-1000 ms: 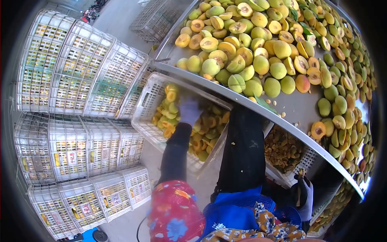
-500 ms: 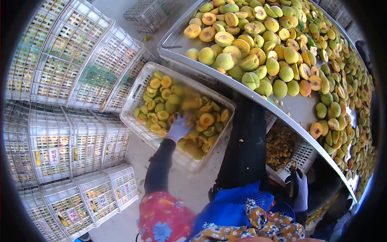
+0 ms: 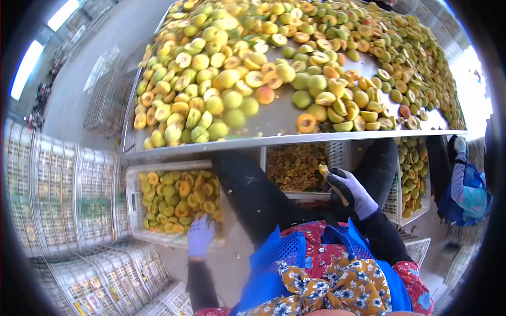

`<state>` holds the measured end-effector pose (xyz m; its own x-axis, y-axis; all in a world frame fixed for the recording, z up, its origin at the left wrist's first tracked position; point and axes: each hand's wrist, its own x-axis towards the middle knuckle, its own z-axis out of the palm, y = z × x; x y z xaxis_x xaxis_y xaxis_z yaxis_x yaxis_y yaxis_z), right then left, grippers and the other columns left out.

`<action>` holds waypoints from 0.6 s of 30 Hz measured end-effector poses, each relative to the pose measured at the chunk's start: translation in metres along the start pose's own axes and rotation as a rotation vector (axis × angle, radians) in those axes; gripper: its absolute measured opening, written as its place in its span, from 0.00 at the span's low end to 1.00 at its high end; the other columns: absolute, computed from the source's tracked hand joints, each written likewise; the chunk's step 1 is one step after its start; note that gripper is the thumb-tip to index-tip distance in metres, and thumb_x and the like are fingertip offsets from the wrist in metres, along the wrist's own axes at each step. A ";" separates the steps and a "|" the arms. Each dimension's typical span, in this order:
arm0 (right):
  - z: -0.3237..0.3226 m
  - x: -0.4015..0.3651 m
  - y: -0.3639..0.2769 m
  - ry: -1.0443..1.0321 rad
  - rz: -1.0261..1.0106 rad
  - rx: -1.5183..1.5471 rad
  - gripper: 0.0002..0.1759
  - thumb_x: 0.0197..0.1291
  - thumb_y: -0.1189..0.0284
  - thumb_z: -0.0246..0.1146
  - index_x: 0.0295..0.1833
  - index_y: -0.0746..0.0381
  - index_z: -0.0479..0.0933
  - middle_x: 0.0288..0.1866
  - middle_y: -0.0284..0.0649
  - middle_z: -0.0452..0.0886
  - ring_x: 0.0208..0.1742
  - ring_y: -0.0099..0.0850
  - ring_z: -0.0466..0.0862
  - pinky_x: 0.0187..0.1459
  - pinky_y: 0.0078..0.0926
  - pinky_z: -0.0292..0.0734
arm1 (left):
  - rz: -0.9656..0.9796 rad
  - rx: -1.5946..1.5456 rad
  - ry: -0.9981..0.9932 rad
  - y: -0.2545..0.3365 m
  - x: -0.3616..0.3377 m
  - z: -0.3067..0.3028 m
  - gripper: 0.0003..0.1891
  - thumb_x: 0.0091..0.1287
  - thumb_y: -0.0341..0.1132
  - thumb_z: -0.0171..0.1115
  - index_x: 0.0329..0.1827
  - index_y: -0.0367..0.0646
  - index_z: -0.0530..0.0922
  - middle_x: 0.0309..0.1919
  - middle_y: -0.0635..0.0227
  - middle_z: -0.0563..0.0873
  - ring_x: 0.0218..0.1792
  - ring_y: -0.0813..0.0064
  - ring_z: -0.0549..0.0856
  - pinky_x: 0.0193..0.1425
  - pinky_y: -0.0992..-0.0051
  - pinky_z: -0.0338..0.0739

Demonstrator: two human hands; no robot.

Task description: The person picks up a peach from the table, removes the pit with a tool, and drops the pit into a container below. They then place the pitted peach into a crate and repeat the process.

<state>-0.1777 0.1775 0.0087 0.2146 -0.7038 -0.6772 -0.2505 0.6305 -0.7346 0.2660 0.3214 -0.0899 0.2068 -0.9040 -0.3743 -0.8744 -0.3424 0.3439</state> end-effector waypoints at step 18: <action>-0.062 -0.001 0.016 -0.483 -0.006 0.400 0.20 0.72 0.50 0.58 0.44 0.58 0.78 0.26 0.29 0.75 0.20 0.16 0.70 0.19 0.16 0.65 | 0.782 -0.602 -0.374 0.346 0.066 -0.010 0.18 0.68 0.27 0.58 0.61 0.35 0.75 0.52 0.51 0.83 0.54 0.57 0.84 0.60 0.67 0.77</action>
<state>-0.2399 0.1679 0.0003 0.6410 -0.5390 -0.5465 0.1049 0.7668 -0.6332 -0.0182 0.1410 0.0134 -0.5588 -0.8263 -0.0702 -0.3226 0.1386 0.9363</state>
